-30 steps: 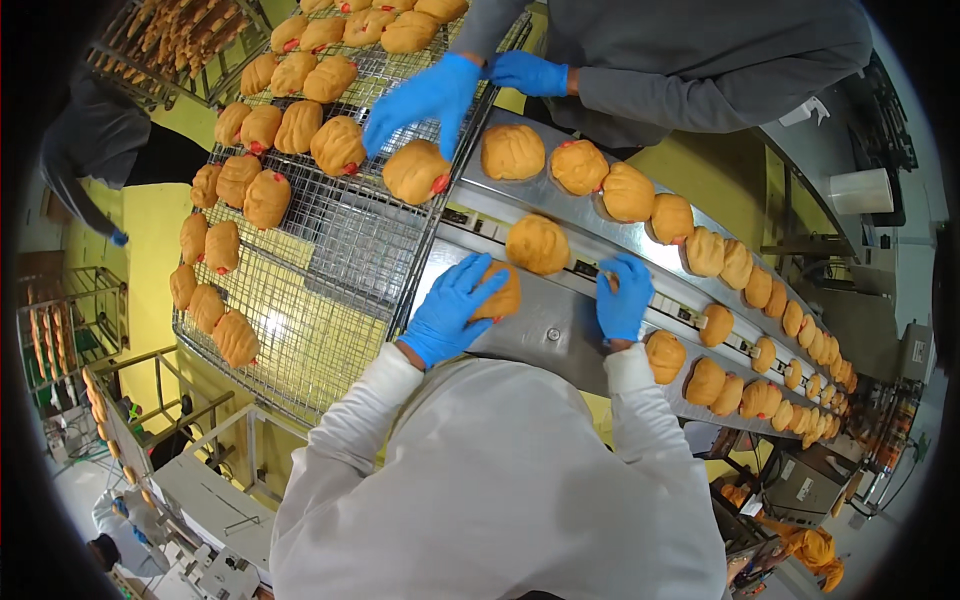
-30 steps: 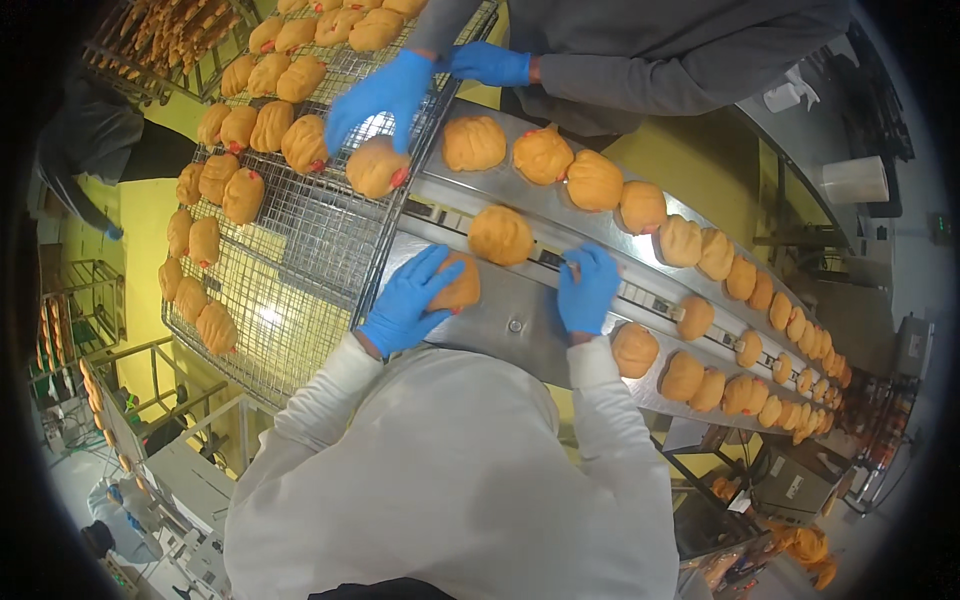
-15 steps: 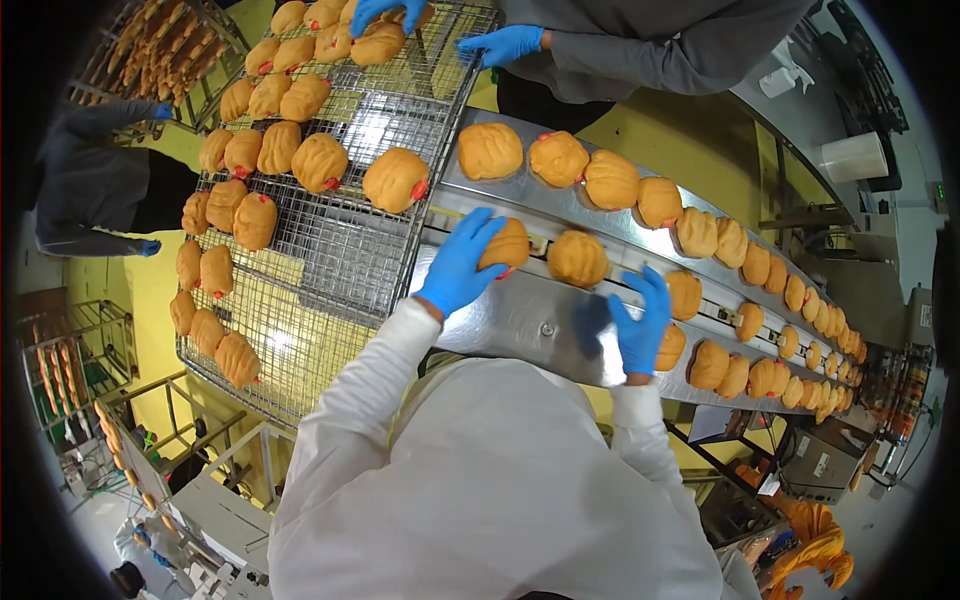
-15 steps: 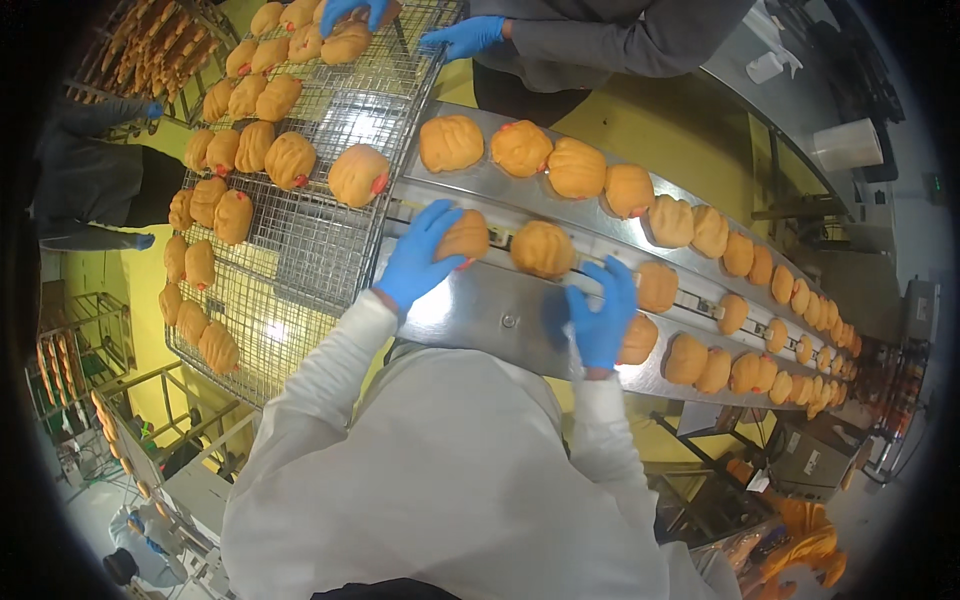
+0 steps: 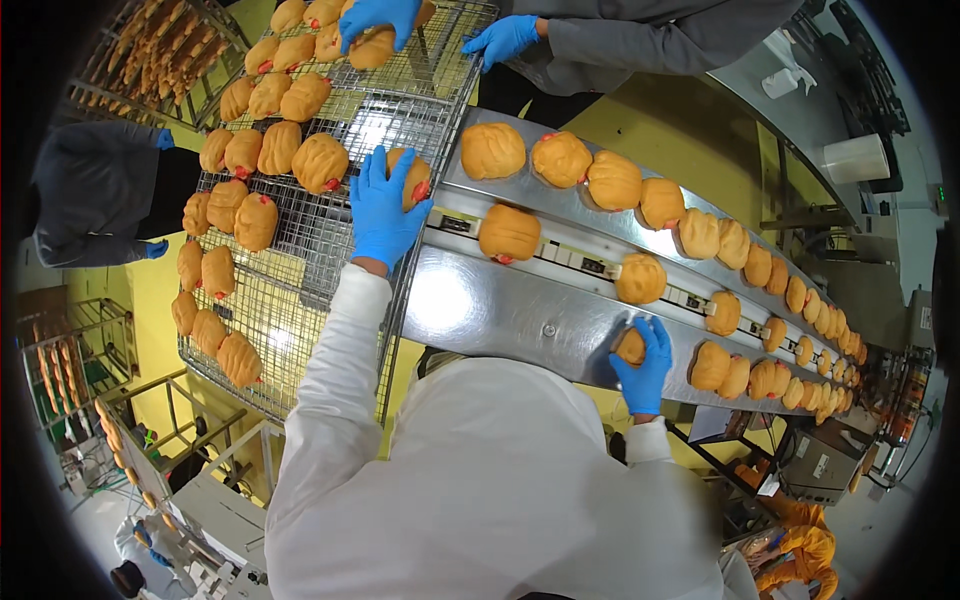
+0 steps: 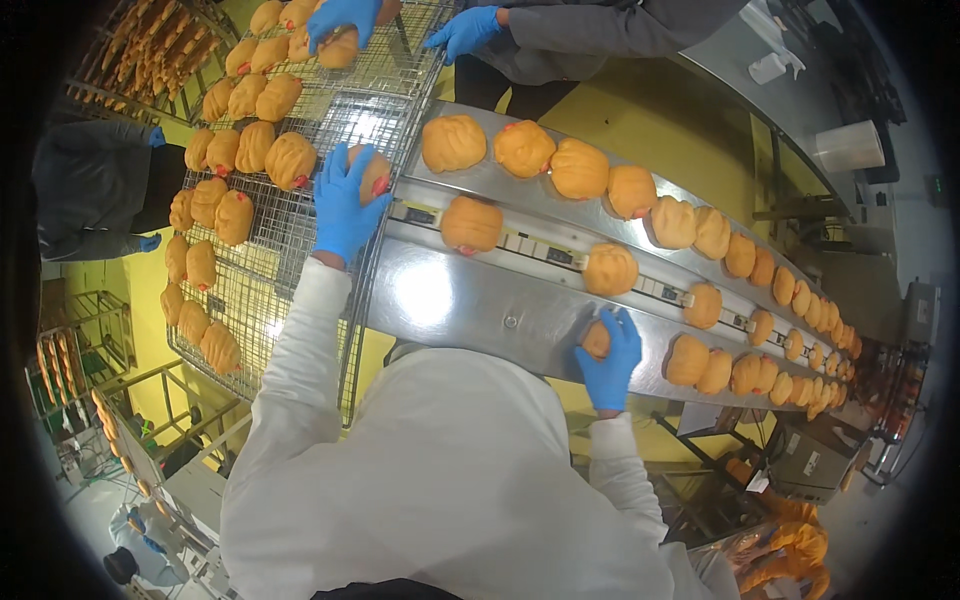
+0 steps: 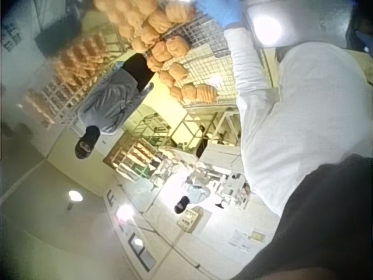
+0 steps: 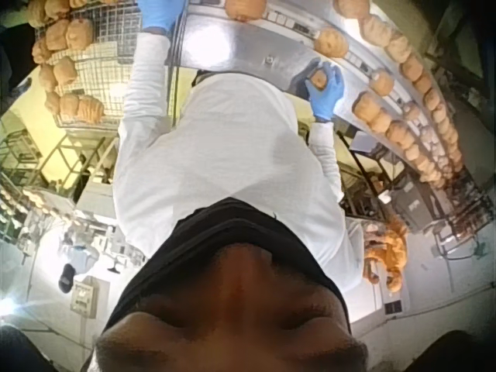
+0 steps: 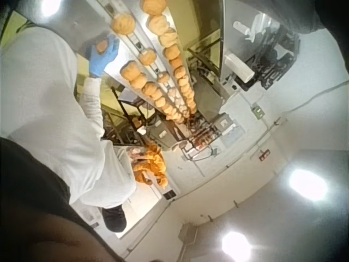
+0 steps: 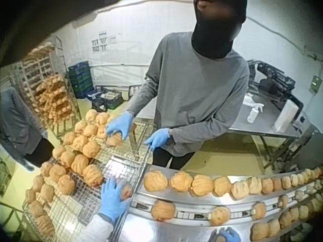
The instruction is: The person picks up baked buns from a moving conveyor belt and places them onto a metal wire rack. They wear blue gloves and handle the buns one by one, arranging them in rows on the rack alongside other workers.
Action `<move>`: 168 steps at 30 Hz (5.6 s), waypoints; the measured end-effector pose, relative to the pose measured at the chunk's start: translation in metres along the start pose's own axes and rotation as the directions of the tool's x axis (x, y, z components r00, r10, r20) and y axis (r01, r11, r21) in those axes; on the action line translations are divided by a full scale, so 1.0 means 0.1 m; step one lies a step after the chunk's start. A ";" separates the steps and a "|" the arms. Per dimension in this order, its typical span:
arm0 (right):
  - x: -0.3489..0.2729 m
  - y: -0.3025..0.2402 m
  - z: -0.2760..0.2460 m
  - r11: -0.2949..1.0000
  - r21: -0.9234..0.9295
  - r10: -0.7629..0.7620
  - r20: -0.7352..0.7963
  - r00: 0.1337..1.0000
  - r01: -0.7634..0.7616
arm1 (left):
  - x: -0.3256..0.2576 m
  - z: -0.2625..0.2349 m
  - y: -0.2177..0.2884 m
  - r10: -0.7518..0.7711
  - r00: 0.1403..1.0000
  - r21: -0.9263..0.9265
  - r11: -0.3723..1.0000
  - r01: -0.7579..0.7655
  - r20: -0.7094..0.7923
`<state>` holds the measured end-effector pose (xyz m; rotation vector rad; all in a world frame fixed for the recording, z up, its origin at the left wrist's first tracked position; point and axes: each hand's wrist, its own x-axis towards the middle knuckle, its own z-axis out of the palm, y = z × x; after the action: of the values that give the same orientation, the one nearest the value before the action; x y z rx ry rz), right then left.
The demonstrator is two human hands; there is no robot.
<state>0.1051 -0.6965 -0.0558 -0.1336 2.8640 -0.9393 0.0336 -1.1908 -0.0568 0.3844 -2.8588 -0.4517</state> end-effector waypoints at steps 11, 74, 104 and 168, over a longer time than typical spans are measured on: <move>0.32 -0.48 0.00 0.909 0.084 -0.400 0.449 0.799 0.408 | -0.55 -0.08 0.43 0.119 0.992 -0.339 0.936 -0.097 0.044; 1.20 -1.52 1.02 0.832 0.316 -0.521 0.167 0.837 0.455 | -1.16 -0.13 0.38 0.355 0.910 -0.731 0.676 -0.093 0.213; 1.23 -1.66 1.11 0.778 0.473 -0.536 0.157 0.830 0.413 | -1.15 -0.18 0.42 0.293 0.924 -0.556 0.823 -0.114 0.245; 0.79 -1.62 1.15 0.707 0.352 -0.706 0.404 0.581 0.614 | 0.87 -0.26 -1.34 -0.213 0.967 0.292 0.942 0.164 0.144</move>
<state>0.0506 -0.9031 -0.0589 -1.3160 2.1825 -1.0357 -0.0120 -1.3455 -0.0613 0.7076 -3.0770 -0.1155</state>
